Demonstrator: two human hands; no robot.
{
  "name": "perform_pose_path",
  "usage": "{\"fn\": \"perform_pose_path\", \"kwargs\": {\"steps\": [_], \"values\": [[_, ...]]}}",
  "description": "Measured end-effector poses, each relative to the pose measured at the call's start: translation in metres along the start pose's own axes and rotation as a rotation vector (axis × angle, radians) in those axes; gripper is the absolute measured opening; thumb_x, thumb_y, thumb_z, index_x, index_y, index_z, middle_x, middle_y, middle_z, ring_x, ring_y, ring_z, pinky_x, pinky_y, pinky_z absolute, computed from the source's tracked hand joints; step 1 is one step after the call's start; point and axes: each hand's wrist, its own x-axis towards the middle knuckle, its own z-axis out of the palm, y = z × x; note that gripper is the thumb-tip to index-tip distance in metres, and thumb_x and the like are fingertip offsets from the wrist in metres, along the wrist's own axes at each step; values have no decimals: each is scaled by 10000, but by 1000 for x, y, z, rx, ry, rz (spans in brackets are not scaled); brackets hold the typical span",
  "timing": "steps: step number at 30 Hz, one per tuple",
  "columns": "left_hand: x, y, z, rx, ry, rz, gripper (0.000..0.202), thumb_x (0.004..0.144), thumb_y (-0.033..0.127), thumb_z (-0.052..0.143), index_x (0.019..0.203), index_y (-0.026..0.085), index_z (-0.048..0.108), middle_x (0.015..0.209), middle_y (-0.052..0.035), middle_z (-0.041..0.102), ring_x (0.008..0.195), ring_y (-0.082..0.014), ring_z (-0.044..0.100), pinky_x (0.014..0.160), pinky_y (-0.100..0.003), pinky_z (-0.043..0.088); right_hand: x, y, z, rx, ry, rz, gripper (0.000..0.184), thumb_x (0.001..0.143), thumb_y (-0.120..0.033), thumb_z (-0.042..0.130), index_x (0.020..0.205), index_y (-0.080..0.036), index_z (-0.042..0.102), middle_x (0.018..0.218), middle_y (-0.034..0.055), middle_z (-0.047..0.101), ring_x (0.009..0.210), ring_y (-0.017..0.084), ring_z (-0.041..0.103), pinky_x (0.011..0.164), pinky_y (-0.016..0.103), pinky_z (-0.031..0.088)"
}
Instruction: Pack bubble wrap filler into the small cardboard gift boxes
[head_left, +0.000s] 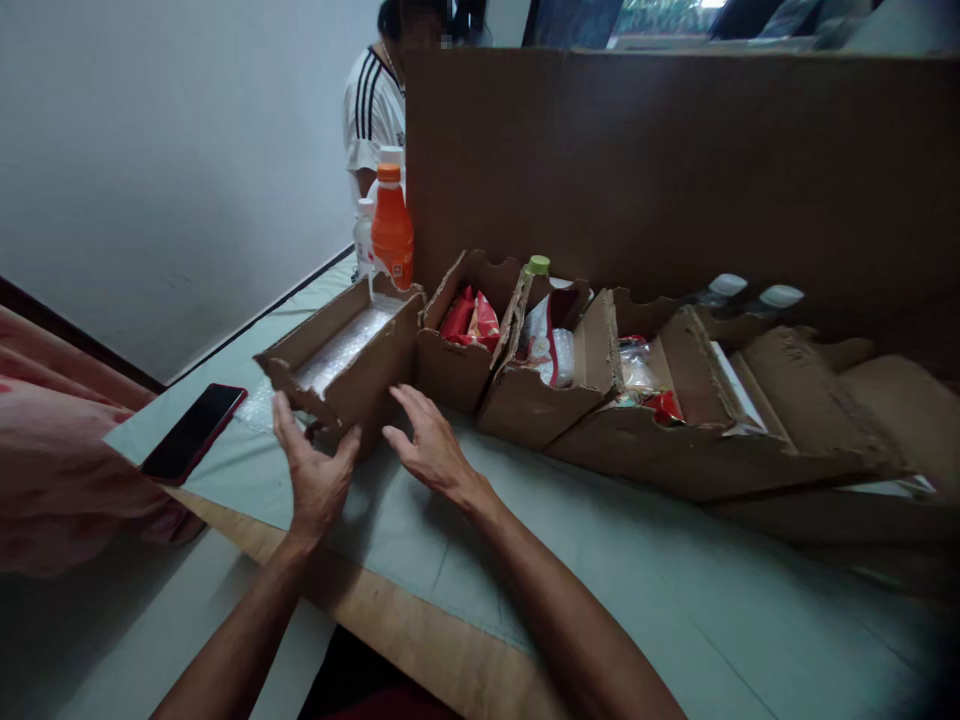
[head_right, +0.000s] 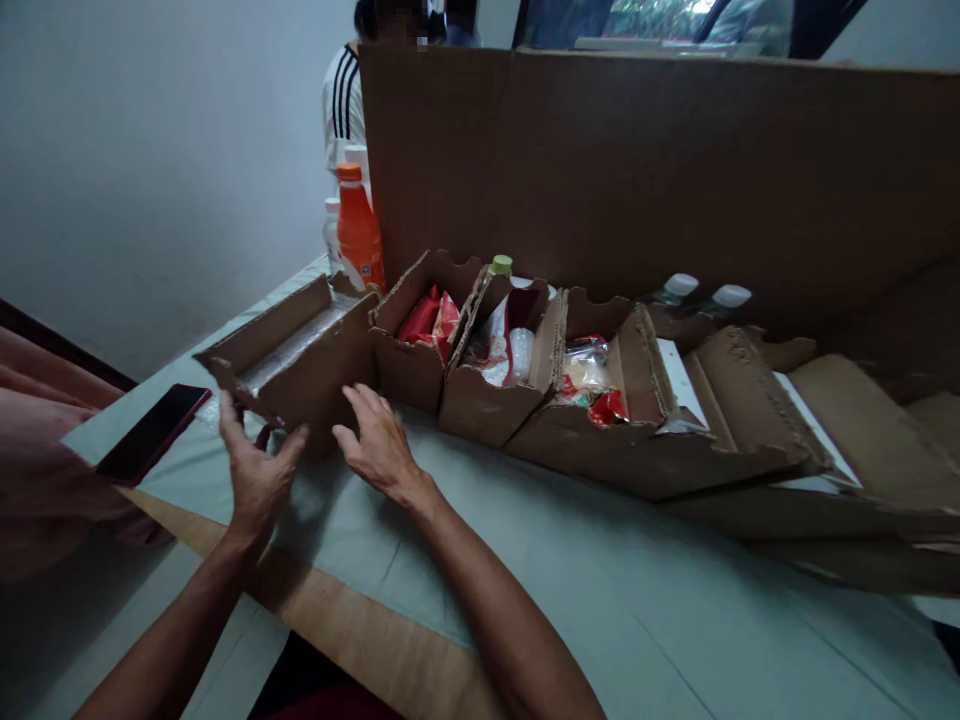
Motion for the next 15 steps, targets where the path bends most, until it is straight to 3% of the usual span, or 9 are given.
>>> {"fn": "perform_pose_path", "kwargs": {"steps": [4,8,11,13,15], "values": [[25,8,52,-6,47,10,1041,798,441,789,1599,171,183,1665,-221,173,1577,-340,160,1285,-480,145,-14,-18,-51,-312,176,-157,303,978,-229,529,1230,-184,691,1339,119,674,1257,267,566,1065,429,447],[46,14,87,-4,30,0,1069,780,448,798,1594,150,172,1647,-239,178,1567,-351,163,1277,-489,171,9,-34,-101,-732,258,-161,409,944,-230,591,1332,-103,617,1383,184,635,1328,333,479,1065,473,351],[53,15,99,5,15,-1,1066,777,434,794,1592,152,168,1639,-236,184,1564,-353,158,1276,-499,169,39,-32,-117,-937,91,-19,359,913,-195,590,1235,-55,664,1222,224,706,1256,359,525,1016,475,323],[55,14,102,10,14,2,1065,771,419,793,1588,131,173,1630,-247,189,1559,-361,165,1276,-501,167,53,-28,-119,-992,-62,56,263,923,-148,531,1079,-102,737,1084,199,750,1152,339,583,960,463,315],[56,13,103,12,14,8,1054,770,396,786,1585,122,178,1623,-249,195,1555,-362,170,1276,-499,168,59,-24,-117,-995,-146,60,282,936,-128,495,1012,-151,766,1038,168,765,1094,313,607,933,452,296]]}}
